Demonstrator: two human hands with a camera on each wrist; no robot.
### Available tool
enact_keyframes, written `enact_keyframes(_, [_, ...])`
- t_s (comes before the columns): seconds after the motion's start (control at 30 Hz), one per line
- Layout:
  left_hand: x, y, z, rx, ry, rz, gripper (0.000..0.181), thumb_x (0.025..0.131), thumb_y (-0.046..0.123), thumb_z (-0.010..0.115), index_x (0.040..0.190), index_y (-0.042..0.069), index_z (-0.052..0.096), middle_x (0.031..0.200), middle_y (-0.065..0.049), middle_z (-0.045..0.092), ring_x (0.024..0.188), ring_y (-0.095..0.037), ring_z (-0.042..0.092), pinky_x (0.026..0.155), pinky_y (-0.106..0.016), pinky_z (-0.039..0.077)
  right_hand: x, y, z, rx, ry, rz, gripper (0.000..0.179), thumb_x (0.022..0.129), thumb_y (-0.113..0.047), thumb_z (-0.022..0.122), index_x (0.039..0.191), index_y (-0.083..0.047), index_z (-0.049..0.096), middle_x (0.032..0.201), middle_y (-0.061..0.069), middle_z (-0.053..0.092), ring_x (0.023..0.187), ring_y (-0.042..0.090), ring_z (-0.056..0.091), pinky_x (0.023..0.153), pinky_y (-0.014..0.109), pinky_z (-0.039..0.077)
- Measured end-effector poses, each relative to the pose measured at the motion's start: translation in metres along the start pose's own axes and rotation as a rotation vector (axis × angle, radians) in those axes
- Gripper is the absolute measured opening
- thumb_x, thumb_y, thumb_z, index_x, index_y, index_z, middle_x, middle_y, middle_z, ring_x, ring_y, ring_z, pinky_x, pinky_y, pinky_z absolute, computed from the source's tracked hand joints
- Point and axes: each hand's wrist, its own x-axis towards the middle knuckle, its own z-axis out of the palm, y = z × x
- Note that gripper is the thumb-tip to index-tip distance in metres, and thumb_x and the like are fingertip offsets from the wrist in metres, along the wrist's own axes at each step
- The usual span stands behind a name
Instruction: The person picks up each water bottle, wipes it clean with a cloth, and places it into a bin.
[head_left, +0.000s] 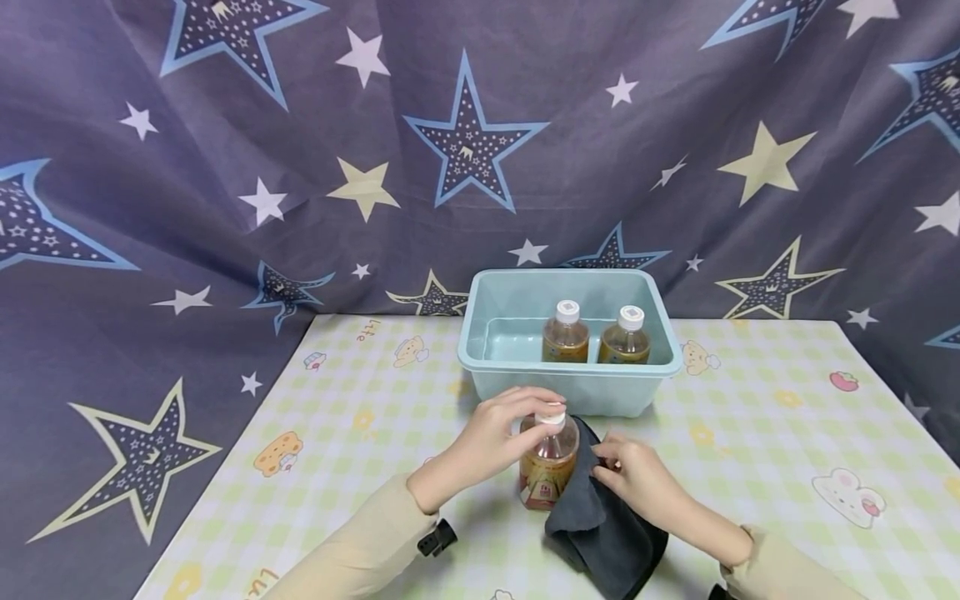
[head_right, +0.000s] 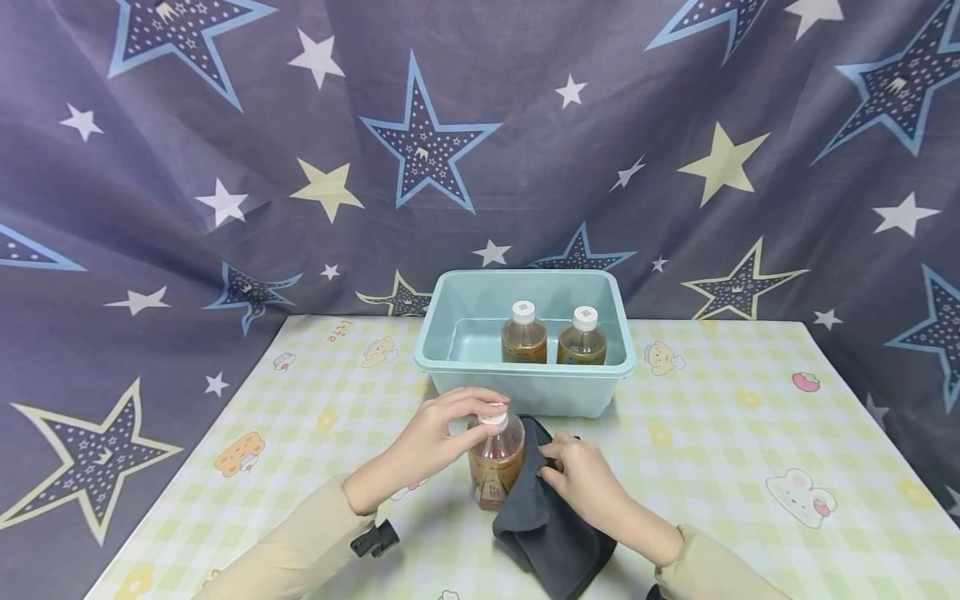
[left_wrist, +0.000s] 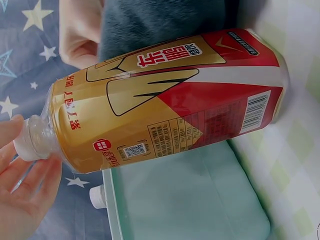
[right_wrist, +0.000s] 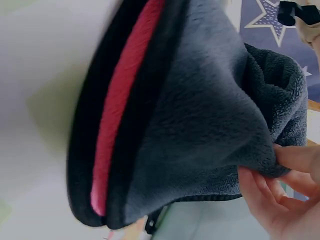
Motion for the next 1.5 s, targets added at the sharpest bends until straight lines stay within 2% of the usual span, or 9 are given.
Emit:
enact_keyframes(0.27, [0.000, -0.001, 0.001, 0.009, 0.000, 0.004, 0.019, 0.082, 0.014, 0.064, 0.099, 0.007, 0.065, 0.108, 0.001, 0.061, 0.097, -0.006, 0.054, 0.074, -0.012, 0.046, -0.002, 0.010, 0.012, -0.029, -0.086, 0.033, 0.013, 0.075, 0.001, 0.064, 0.071, -0.011, 0.061, 0.064, -0.008, 0.039, 0.054, 0.002, 0.036, 0.047, 0.017, 0.032])
enact_keyframes(0.57, [0.001, 0.000, 0.001, 0.013, -0.011, -0.008, 0.019, 0.082, 0.016, 0.063, 0.100, 0.009, 0.065, 0.108, 0.002, 0.060, 0.097, -0.005, 0.054, 0.074, -0.013, 0.046, -0.005, 0.013, 0.021, -0.145, -0.064, 0.069, 0.025, 0.074, -0.002, 0.067, 0.063, -0.018, 0.052, 0.061, -0.010, 0.038, 0.052, 0.002, 0.036, 0.049, 0.019, 0.027])
enact_keyframes(0.73, [0.002, 0.000, -0.001, 0.014, -0.029, -0.005, 0.019, 0.083, 0.016, 0.063, 0.100, 0.008, 0.065, 0.108, 0.001, 0.061, 0.094, -0.005, 0.054, 0.071, -0.015, 0.047, -0.005, 0.014, 0.021, -0.130, -0.063, 0.081, 0.021, 0.075, -0.002, 0.066, 0.065, -0.017, 0.055, 0.062, -0.010, 0.040, 0.053, 0.002, 0.037, 0.050, 0.020, 0.028])
enact_keyframes(0.87, [0.006, 0.000, -0.003, 0.031, -0.056, 0.021, 0.017, 0.082, 0.016, 0.063, 0.098, 0.007, 0.065, 0.105, -0.001, 0.061, 0.094, -0.007, 0.055, 0.074, -0.014, 0.047, -0.004, 0.018, 0.019, -0.045, -0.078, 0.099, 0.008, 0.076, -0.001, 0.065, 0.077, -0.009, 0.065, 0.067, -0.008, 0.046, 0.056, 0.001, 0.039, 0.050, 0.019, 0.033])
enact_keyframes(0.93, [0.008, 0.000, -0.004, 0.059, -0.060, 0.048, 0.017, 0.081, 0.016, 0.064, 0.096, 0.007, 0.065, 0.103, -0.003, 0.061, 0.095, -0.009, 0.055, 0.076, -0.014, 0.046, -0.005, 0.020, 0.017, 0.004, -0.079, 0.107, 0.011, 0.076, -0.001, 0.064, 0.086, -0.005, 0.067, 0.069, -0.007, 0.048, 0.056, 0.001, 0.040, 0.049, 0.019, 0.035])
enact_keyframes(1.07, [0.010, 0.000, -0.003, 0.148, -0.019, 0.112, 0.019, 0.077, 0.017, 0.069, 0.093, 0.007, 0.066, 0.097, -0.004, 0.058, 0.089, -0.010, 0.054, 0.076, -0.012, 0.045, -0.008, 0.022, 0.011, 0.059, -0.062, 0.102, 0.011, 0.077, -0.001, 0.064, 0.087, -0.004, 0.067, 0.067, -0.006, 0.047, 0.057, 0.002, 0.040, 0.049, 0.018, 0.034])
enact_keyframes(1.17, [0.010, 0.001, -0.001, 0.212, 0.029, 0.123, 0.022, 0.074, 0.021, 0.072, 0.091, 0.008, 0.066, 0.093, -0.001, 0.055, 0.085, -0.009, 0.052, 0.073, -0.011, 0.044, -0.011, 0.022, 0.005, 0.077, -0.024, 0.083, 0.011, 0.076, -0.001, 0.065, 0.086, -0.005, 0.067, 0.067, -0.007, 0.047, 0.058, 0.002, 0.041, 0.050, 0.018, 0.036])
enact_keyframes(1.37, [0.008, 0.005, 0.004, 0.268, 0.090, 0.084, 0.027, 0.072, 0.027, 0.073, 0.090, 0.009, 0.064, 0.086, 0.001, 0.051, 0.075, -0.007, 0.048, 0.065, -0.010, 0.043, -0.017, 0.023, -0.005, 0.110, 0.043, 0.066, 0.015, 0.074, 0.004, 0.065, 0.088, -0.002, 0.068, 0.075, -0.004, 0.056, 0.064, 0.002, 0.049, 0.055, 0.020, 0.047])
enact_keyframes(1.5, [0.006, 0.006, 0.006, 0.291, 0.129, 0.073, 0.027, 0.070, 0.025, 0.074, 0.087, 0.007, 0.063, 0.083, 0.001, 0.050, 0.069, -0.006, 0.045, 0.059, -0.010, 0.041, -0.021, 0.023, -0.010, 0.132, 0.062, 0.077, 0.017, 0.074, 0.005, 0.064, 0.089, -0.002, 0.067, 0.080, -0.001, 0.059, 0.067, 0.003, 0.053, 0.056, 0.020, 0.050])
